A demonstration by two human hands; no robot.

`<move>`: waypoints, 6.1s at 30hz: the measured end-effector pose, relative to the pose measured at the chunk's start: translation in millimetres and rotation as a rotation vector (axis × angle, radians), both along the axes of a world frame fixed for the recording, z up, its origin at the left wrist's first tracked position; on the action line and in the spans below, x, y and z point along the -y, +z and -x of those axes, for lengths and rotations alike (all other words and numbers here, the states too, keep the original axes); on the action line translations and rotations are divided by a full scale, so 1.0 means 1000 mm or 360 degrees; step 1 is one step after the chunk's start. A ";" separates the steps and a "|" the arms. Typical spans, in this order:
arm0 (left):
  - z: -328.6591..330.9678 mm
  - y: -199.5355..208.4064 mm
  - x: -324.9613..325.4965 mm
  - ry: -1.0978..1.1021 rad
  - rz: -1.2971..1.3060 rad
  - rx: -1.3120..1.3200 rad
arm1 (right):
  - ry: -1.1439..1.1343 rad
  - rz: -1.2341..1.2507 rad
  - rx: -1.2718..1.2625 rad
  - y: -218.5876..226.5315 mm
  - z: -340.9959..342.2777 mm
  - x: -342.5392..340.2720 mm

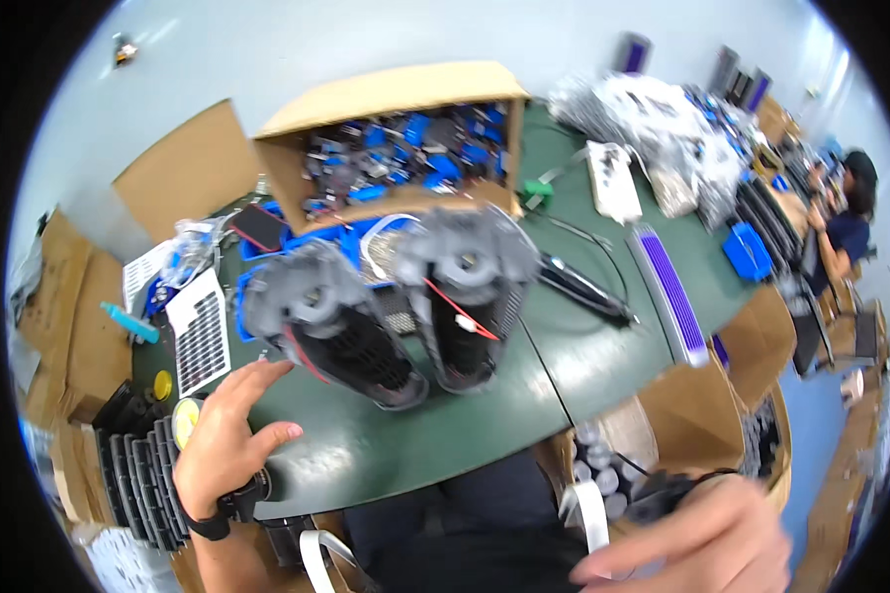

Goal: The person assembles a grey electronic device by inserting a black finned component into a housing and securing it with a hot glue gun. They then connect a small blue battery pack to the device's internal wiring and attach a grey top cover, using the glue gun again to seal the assembly.

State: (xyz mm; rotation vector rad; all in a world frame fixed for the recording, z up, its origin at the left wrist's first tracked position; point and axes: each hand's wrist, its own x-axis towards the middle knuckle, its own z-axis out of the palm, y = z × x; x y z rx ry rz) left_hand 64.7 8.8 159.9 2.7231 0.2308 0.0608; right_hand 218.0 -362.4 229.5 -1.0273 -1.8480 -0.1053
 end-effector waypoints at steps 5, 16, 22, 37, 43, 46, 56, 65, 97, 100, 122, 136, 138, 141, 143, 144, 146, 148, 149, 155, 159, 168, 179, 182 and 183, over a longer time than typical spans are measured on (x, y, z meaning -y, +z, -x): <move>-0.033 0.067 -0.034 0.0025 -0.0082 0.0324 | -0.1297 0.0313 -0.0018 0.000 -0.064 -0.018; -0.276 -0.045 -0.127 0.0019 -0.0249 0.0438 | -0.1703 0.1078 0.0556 -0.122 -0.313 -0.203; -0.368 -0.105 -0.129 0.0067 -0.0418 0.0672 | -0.1859 0.1276 0.0472 -0.145 -0.321 -0.263; -0.310 -0.059 -0.099 0.0190 -0.0277 0.1256 | -0.1818 0.1248 -0.0163 -0.158 -0.313 -0.241; -0.174 -0.028 -0.063 0.0595 0.0296 0.0924 | -0.1655 0.1083 -0.0604 -0.135 -0.295 -0.206; -0.114 -0.057 -0.078 0.0683 0.0330 0.0326 | -0.1609 0.0894 -0.0860 -0.112 -0.271 -0.182; -0.004 -0.124 -0.025 0.0512 -0.0120 0.0504 | -0.1524 0.0266 -0.1324 -0.084 -0.146 -0.059; 0.012 -0.117 0.135 -0.0230 0.2771 -0.0502 | -0.1689 0.0316 -0.1033 -0.130 0.018 0.017; 0.000 -0.110 0.103 -0.0304 0.1392 -0.0085 | -0.0510 0.1313 -0.2148 -0.202 0.056 -0.052; 0.002 -0.113 0.107 -0.0231 0.1442 -0.0070 | -0.0506 0.1353 -0.2156 -0.203 0.052 -0.051; 0.005 -0.134 0.134 0.0486 0.1617 0.1021 | -0.0565 0.0941 -0.2354 -0.204 0.074 -0.067; 0.001 -0.133 0.122 0.0448 0.2706 0.0523 | -0.0285 0.0486 -0.2559 -0.213 0.088 -0.079; 0.000 -0.121 0.126 0.0330 0.2832 0.0275 | -0.0175 0.0458 -0.2620 -0.216 0.087 -0.081; -0.007 -0.116 0.131 0.0207 0.2963 0.0112 | -0.0043 0.0410 -0.2670 -0.223 0.087 -0.085; -0.006 -0.123 0.127 0.0193 0.3028 0.0192 | -0.0061 0.0453 -0.2737 -0.218 0.087 -0.088; -0.007 -0.129 0.126 0.0184 0.3059 0.0226 | -0.0074 0.0468 -0.2773 -0.216 0.089 -0.090; -0.005 -0.137 0.130 0.0270 0.2939 0.0343 | -0.0076 0.0331 -0.2828 -0.219 0.095 -0.092; -0.002 -0.135 0.133 0.0262 0.2770 0.0423 | -0.0072 0.0347 -0.2854 -0.225 0.097 -0.092; -0.003 -0.138 0.132 0.0200 0.2724 0.0496 | -0.0128 0.0334 -0.2834 -0.224 0.097 -0.095; -0.002 -0.133 0.119 0.0327 0.2816 0.0461 | -0.0164 0.0666 -0.2465 -0.225 0.077 -0.090; -0.006 -0.124 0.114 0.0372 0.2706 0.0501 | -0.1143 0.0342 -0.1024 -0.212 0.076 -0.089; 0.003 -0.134 0.128 0.0866 0.3053 0.0389 | -0.0616 0.0436 -0.1498 -0.213 0.075 -0.102; 0.010 -0.161 0.130 0.0662 0.2809 0.0484 | -0.0278 0.0367 -0.2356 -0.220 0.083 -0.116; 0.007 -0.136 0.123 0.0546 0.2837 0.0340 | -0.0832 0.0387 -0.1540 -0.215 0.080 -0.105; 0.006 -0.132 0.123 0.0596 0.2808 0.0337 | -0.0901 0.0346 -0.1382 -0.213 0.079 -0.101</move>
